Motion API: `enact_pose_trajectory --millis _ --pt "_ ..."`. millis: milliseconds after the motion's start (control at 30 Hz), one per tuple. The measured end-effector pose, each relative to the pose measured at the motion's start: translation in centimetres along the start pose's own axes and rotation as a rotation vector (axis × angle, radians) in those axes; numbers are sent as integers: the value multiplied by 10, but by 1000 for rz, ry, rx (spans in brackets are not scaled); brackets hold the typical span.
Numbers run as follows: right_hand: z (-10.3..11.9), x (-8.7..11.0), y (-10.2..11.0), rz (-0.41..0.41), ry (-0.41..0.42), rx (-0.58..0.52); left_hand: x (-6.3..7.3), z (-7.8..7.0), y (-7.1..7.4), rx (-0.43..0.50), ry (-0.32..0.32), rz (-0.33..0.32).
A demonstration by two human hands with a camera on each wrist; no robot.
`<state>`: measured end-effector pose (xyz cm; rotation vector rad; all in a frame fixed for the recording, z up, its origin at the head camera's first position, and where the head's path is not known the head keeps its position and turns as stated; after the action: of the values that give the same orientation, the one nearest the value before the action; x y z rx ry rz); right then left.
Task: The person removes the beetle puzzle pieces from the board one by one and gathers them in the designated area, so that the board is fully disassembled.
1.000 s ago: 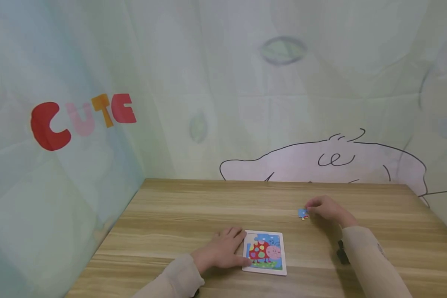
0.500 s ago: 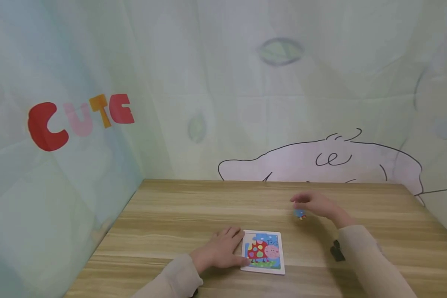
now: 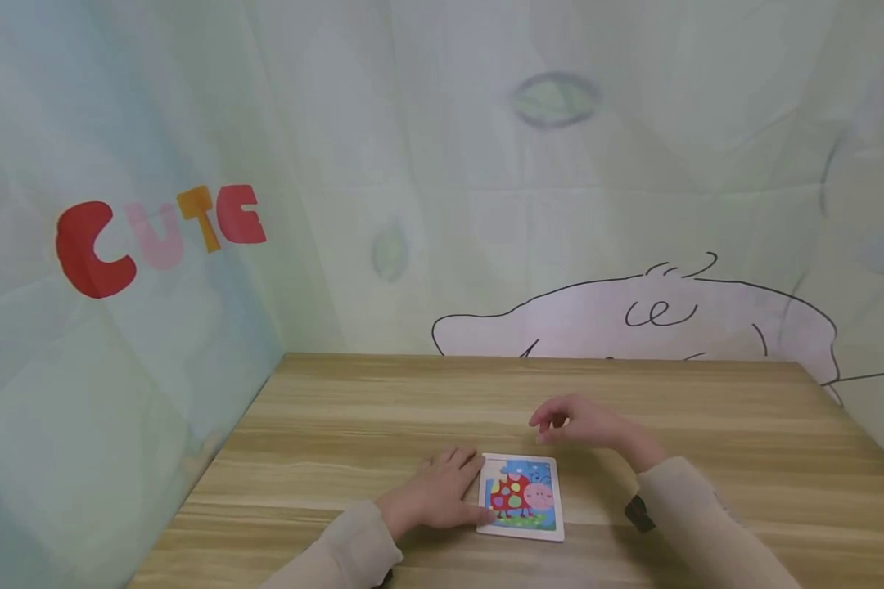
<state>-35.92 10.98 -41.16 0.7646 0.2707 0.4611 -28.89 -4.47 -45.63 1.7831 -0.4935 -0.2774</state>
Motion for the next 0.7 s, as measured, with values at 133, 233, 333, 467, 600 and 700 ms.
enact_pose_trajectory --millis 133,233,333,467,600,700 --pt "5 -1 -16 45 -4 -4 -1 1 1 10 -5 -5" --pt "7 -2 -25 68 -21 -5 -1 1 1 16 -5 -11" --pt "6 -2 -31 84 -58 -7 -2 1 2 33 9 -9" --pt "3 -1 -38 93 -96 4 -5 -2 1 40 28 -5" --pt "2 -1 -43 95 -105 17 -8 -7 -1 20 29 -1" --pt "4 -2 -46 102 -88 23 -9 -10 -4 17 29 4"
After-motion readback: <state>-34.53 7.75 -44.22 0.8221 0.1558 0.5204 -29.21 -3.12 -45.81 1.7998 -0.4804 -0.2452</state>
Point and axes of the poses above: each hand's wrist, its own x-axis away from the middle knuckle, its own y-axis out of the back of the hand, z = x × y, the point moved 10 cm from there along -x, towards the middle knuckle, and after that the axes turned 9 degrees about -z, right-handed, at the moved point
